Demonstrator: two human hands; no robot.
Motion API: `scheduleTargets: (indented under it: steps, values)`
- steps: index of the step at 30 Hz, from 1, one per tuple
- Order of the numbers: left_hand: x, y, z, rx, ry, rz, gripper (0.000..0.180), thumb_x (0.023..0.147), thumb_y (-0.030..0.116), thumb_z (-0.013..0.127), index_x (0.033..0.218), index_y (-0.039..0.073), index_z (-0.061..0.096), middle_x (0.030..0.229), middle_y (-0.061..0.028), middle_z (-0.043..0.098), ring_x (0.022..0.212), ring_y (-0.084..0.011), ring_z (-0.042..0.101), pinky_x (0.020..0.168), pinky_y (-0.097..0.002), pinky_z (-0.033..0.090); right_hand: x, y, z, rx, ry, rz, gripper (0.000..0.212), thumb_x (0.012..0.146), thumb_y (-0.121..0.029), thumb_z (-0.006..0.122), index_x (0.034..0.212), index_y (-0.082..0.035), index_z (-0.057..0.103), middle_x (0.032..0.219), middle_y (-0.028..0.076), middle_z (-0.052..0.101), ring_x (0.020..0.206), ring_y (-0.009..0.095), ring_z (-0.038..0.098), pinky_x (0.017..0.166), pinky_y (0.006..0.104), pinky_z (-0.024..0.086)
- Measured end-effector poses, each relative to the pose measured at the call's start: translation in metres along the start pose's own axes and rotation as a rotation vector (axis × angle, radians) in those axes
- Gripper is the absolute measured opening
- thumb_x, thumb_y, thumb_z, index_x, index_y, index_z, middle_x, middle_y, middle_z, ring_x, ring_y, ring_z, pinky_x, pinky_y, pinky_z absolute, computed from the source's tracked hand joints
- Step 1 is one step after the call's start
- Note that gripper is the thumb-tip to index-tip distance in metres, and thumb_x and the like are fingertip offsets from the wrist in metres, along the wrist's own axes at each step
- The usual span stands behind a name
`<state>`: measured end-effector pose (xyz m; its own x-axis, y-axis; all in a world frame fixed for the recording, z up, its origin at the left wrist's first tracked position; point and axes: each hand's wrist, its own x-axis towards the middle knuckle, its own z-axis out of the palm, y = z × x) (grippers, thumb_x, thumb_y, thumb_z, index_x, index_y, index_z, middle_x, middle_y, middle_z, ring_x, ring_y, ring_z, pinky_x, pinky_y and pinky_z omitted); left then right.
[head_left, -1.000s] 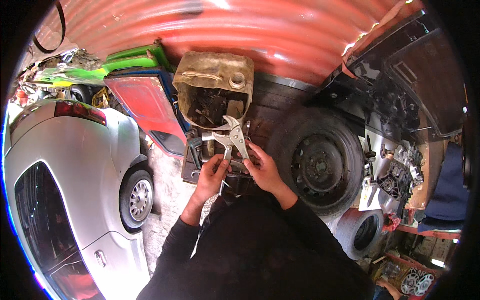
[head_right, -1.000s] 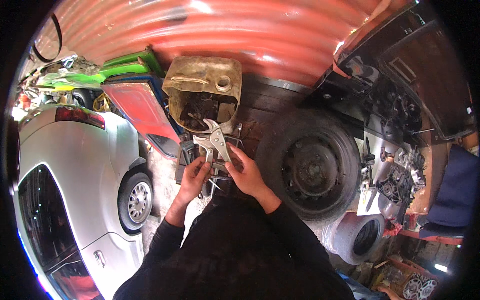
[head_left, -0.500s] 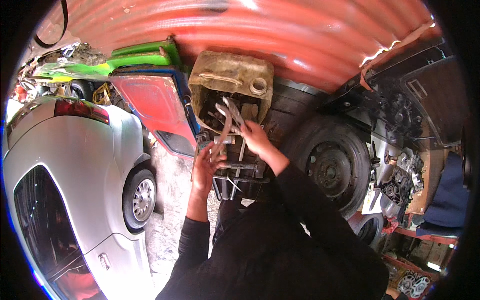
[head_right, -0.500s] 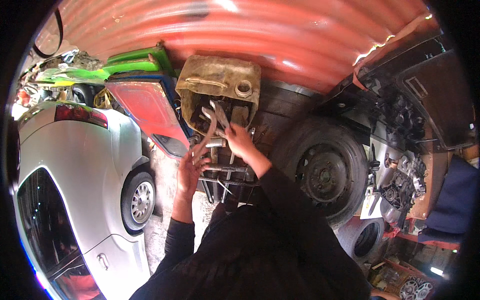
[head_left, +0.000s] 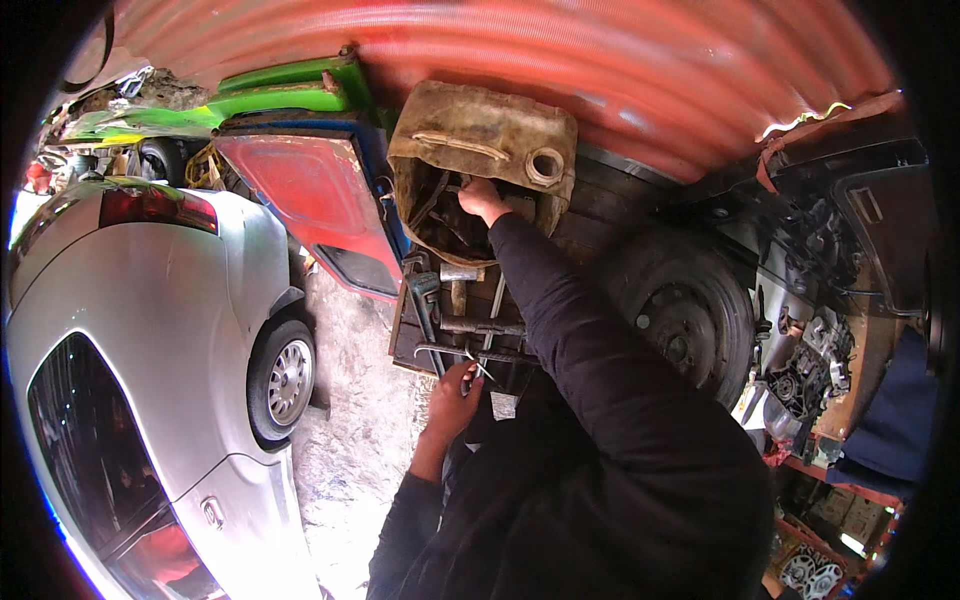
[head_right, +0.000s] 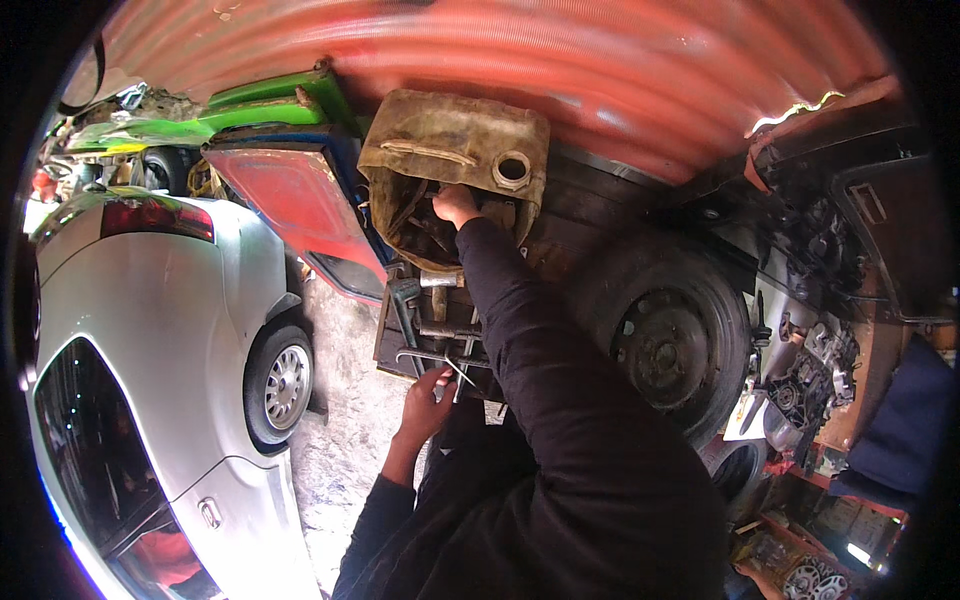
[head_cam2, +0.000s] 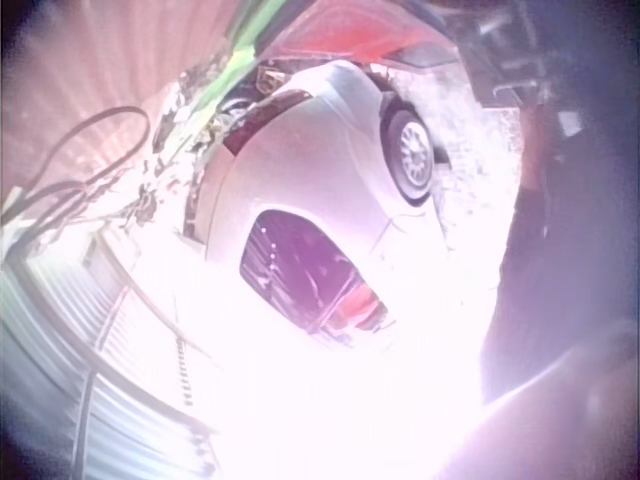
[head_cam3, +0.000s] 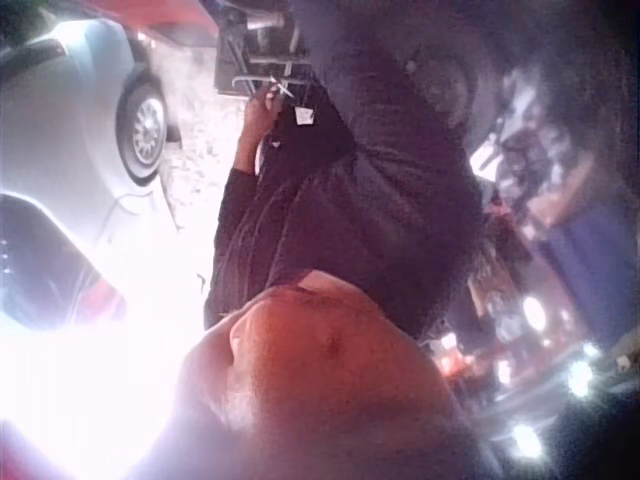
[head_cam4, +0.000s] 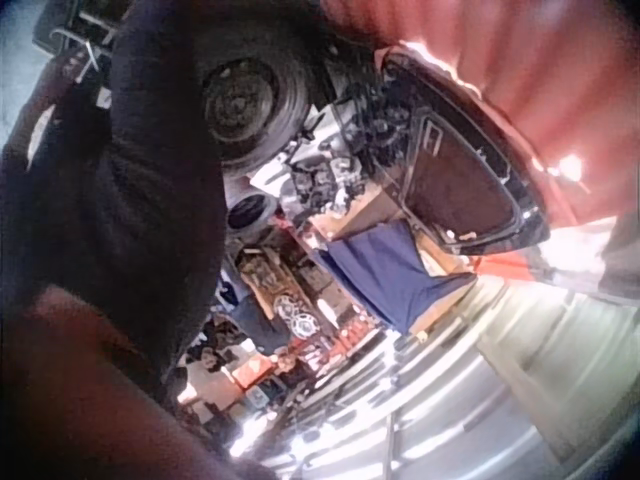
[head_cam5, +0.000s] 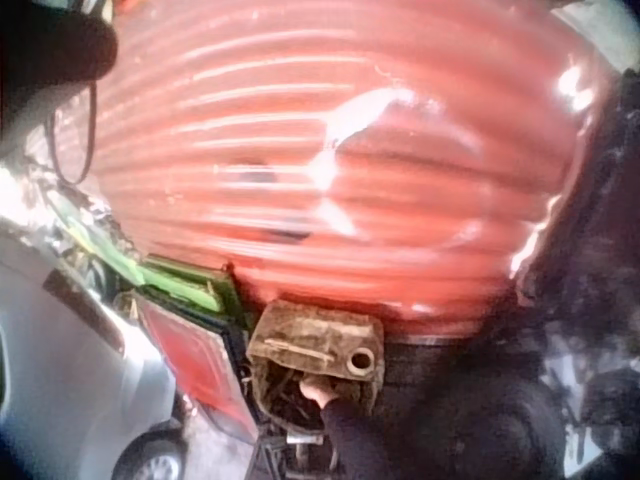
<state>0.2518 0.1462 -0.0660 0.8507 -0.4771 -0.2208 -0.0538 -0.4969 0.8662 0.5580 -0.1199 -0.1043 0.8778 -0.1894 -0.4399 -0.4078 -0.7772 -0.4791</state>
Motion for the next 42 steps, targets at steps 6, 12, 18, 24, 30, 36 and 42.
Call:
scheduleTargets:
  steps: [6,12,18,24,30,36,42]
  values:
    - [0.078,-0.021,0.03,0.571,-0.064,0.374,0.047,0.088,0.02,0.072,0.132,0.006,0.06,0.127,-0.0127,0.065,0.123,-0.0328,0.059,0.11,-0.0503,0.043,0.0,0.013,0.015,0.252,0.075,0.05,0.059,0.09,-0.022,0.063,0.141,0.007,0.053,0.143,0.033,0.054,0.132,0.044,0.055,0.11,0.0466,0.046]
    - [0.134,-0.06,0.06,0.944,-0.318,0.365,0.056,0.086,0.028,0.076,0.135,0.01,0.058,0.121,-0.0108,0.065,0.121,-0.0302,0.059,0.102,-0.0479,0.047,-0.077,0.0,-0.01,0.305,0.097,-0.144,0.043,0.1,-0.022,0.055,0.134,0.004,0.058,0.132,0.027,0.064,0.124,0.042,0.062,0.105,0.0449,0.05]
    - [0.144,-0.047,0.056,0.91,-0.54,0.336,0.056,0.093,0.034,0.071,0.14,0.01,0.052,0.121,-0.0171,0.066,0.117,-0.0353,0.063,0.099,-0.0488,0.05,-0.233,0.066,0.023,0.914,0.303,-0.302,0.034,0.109,-0.025,0.057,0.129,0.002,0.063,0.116,0.01,0.071,0.107,0.016,0.067,0.095,0.0327,0.054]
    - [0.129,-0.017,0.057,0.92,-0.482,0.327,0.053,0.095,0.034,0.068,0.134,0.004,0.051,0.116,-0.0181,0.067,0.106,-0.0368,0.069,0.089,-0.0482,0.055,-0.318,0.141,0.16,1.356,-0.126,0.315,0.043,0.106,-0.037,0.06,0.132,-0.002,0.06,0.118,0.01,0.071,0.108,0.02,0.069,0.091,0.0391,0.057]
    - [0.069,0.014,0.049,0.544,-0.272,0.148,0.054,0.098,0.034,0.064,0.139,0.003,0.051,0.128,-0.0226,0.065,0.114,-0.043,0.065,0.095,-0.0536,0.052,-0.313,0.136,0.156,1.463,0.066,0.326,0.058,0.103,-0.043,0.065,0.138,0.002,0.053,0.135,0.011,0.063,0.121,0.023,0.065,0.097,0.0416,0.055]
    - [0.021,0.078,0.027,0.198,-0.013,0.258,0.049,0.099,0.022,0.063,0.14,-0.002,0.051,0.127,-0.0244,0.065,0.114,-0.0458,0.064,0.096,-0.0494,0.052,-0.347,0.091,0.092,1.487,0.131,0.124,0.044,0.101,-0.028,0.07,0.128,0.006,0.06,0.125,0.011,0.065,0.114,0.019,0.065,0.093,0.0359,0.058]
    - [0.001,0.116,-0.008,-0.283,0.007,0.349,0.039,0.103,0.01,0.059,0.139,-0.005,0.053,0.12,-0.0172,0.068,0.111,-0.0244,0.067,0.096,-0.0369,0.052,-0.387,0.05,0.022,1.35,0.254,-0.284,0.024,0.1,-0.017,0.071,0.113,0.003,0.065,0.109,0.006,0.071,0.099,0.012,0.065,0.085,0.0301,0.055]
